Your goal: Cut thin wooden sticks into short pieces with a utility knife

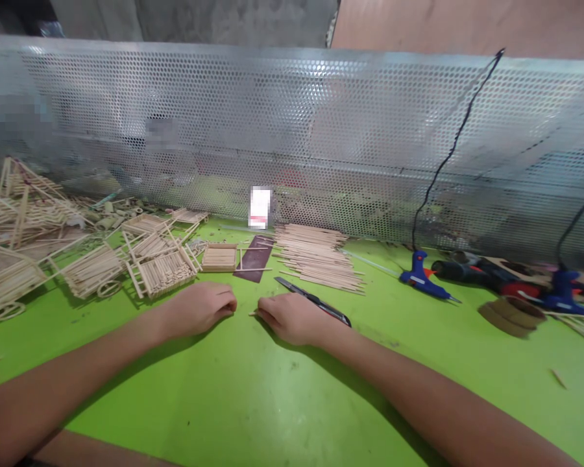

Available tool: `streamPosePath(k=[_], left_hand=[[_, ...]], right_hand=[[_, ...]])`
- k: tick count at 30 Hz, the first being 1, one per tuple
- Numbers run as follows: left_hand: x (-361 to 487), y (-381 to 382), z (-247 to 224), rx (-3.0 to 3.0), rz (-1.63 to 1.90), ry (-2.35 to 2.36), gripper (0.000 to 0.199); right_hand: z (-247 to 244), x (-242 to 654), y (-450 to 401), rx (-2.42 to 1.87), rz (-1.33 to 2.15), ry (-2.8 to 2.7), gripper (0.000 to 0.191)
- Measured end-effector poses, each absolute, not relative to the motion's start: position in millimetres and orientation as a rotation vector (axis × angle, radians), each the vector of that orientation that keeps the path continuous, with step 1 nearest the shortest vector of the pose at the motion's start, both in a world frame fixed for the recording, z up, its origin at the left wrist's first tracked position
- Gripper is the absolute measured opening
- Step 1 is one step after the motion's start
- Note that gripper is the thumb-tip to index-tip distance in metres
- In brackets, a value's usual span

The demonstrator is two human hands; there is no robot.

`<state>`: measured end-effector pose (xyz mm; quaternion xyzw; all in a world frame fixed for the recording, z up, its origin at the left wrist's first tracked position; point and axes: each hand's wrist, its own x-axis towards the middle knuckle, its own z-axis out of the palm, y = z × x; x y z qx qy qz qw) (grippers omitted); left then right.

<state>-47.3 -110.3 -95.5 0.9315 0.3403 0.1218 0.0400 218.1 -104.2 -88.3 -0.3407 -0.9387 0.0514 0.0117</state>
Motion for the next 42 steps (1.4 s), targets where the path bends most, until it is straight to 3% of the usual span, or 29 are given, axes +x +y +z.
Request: streamPosePath(k=[42], left_hand=[[-52.9, -108.8, -93.0, 2.786, 0.328, 1.005, 0.015]], right_hand=[[-92.0, 218.3, -102.3, -1.051, 0.136, -2.927, 0.036]])
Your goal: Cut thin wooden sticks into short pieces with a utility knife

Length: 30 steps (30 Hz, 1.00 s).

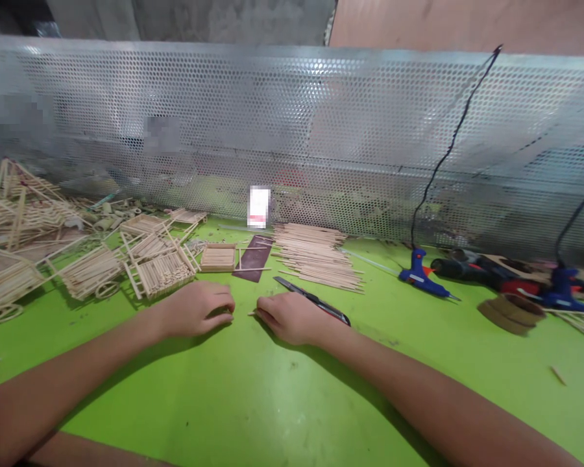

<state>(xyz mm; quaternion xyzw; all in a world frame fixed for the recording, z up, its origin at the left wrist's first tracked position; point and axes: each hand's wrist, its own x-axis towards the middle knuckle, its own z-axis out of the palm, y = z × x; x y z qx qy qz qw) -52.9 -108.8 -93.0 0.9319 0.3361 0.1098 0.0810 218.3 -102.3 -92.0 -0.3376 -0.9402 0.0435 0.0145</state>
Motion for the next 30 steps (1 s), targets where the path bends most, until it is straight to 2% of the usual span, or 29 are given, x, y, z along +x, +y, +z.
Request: streamPosePath(k=[11, 24, 30], left_hand=[[-53, -109, -93, 2.763, 0.363, 1.058, 0.005], [-53, -106, -94, 2.810, 0.406, 1.045, 0.013], [-76, -92, -79, 2.706, 0.534, 1.411, 0.019]], right_hand=[[-92, 218, -102, -1.029, 0.163, -2.919, 0.035], [-92, 219, -102, -1.031, 0.152, -2.919, 0.036], [-93, 220, -101, -0.995, 0.186, -2.910, 0.036]])
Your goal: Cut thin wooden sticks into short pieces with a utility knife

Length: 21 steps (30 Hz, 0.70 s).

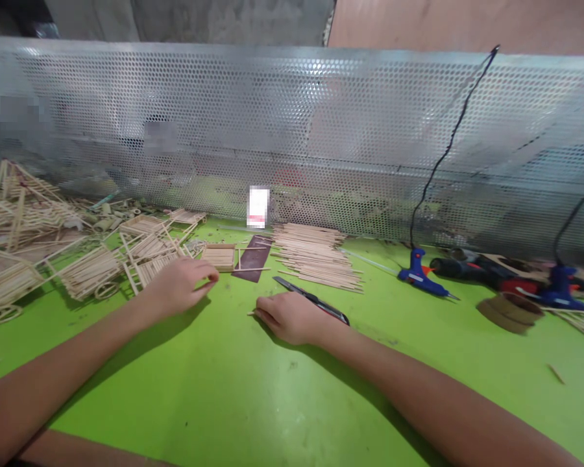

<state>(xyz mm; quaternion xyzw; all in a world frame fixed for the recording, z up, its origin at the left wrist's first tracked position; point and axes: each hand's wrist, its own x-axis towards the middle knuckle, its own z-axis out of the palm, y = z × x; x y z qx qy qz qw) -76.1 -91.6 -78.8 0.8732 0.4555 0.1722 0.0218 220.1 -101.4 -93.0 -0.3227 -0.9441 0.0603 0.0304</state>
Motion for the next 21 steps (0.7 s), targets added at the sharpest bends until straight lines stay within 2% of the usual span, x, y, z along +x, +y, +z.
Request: streamPosePath(k=[6, 21], left_hand=[[-104, -80, -52, 2.576, 0.579, 1.778, 0.020], [-106, -81, -43, 2.448, 0.511, 1.958, 0.021]], right_hand=[[-93, 220, -102, -0.984, 0.195, -2.901, 0.035], [-93, 219, -101, -1.019, 0.166, -2.917, 0.035]])
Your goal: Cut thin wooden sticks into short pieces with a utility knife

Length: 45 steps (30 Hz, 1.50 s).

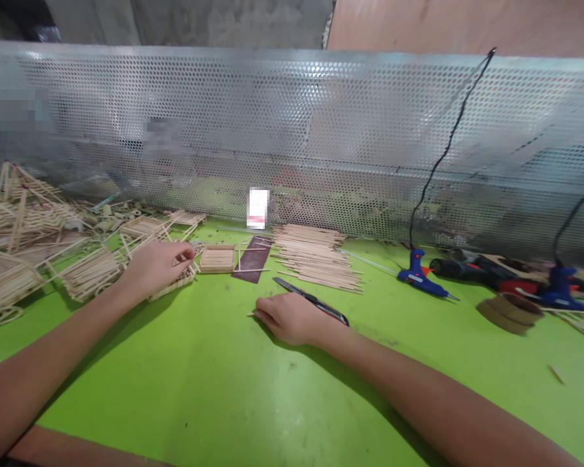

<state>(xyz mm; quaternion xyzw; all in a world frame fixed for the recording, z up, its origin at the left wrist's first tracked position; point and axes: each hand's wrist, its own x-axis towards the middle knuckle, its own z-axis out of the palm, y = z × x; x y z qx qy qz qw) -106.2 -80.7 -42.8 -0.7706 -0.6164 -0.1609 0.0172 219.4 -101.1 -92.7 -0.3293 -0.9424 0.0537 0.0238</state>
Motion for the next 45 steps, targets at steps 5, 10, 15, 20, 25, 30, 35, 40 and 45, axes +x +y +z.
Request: streamPosePath(k=[5, 10, 15, 20, 25, 30, 35, 40, 45], left_hand=[[-109, -75, -51, -2.420, -0.519, -1.928, 0.021], [-110, -72, -55, -2.441, -0.507, -1.976, 0.023], [-111, -73, -54, -2.456, -0.501, -2.013, 0.021], [-111, -71, -56, -2.467, -0.461, -2.056, 0.022], [-113, -73, -52, -2.459, -0.425, -2.085, 0.020], [-113, -76, -45, -2.407, -0.395, -2.120, 0.020], [-115, -74, -44, -2.378, -0.339, -2.138, 0.019], [-118, -71, -46, -2.384, -0.285, -2.134, 0.020], [-117, -73, -45, -2.371, -0.267, -2.129, 0.020]], right_hand=[[-92, 219, -102, -1.039, 0.157, -2.925, 0.033], [-92, 219, -102, -1.038, 0.158, -2.922, 0.033], [-92, 220, -101, -1.034, 0.153, -2.928, 0.034], [-91, 219, -102, -1.042, 0.156, -2.928, 0.034], [-91, 218, -102, -1.052, 0.155, -2.933, 0.033], [-90, 218, -103, -1.052, 0.163, -2.928, 0.033], [-91, 219, -102, -1.050, 0.156, -2.932, 0.033], [-93, 219, -102, -1.044, 0.145, -2.930, 0.034], [-92, 219, -102, -1.051, 0.153, -2.930, 0.033]])
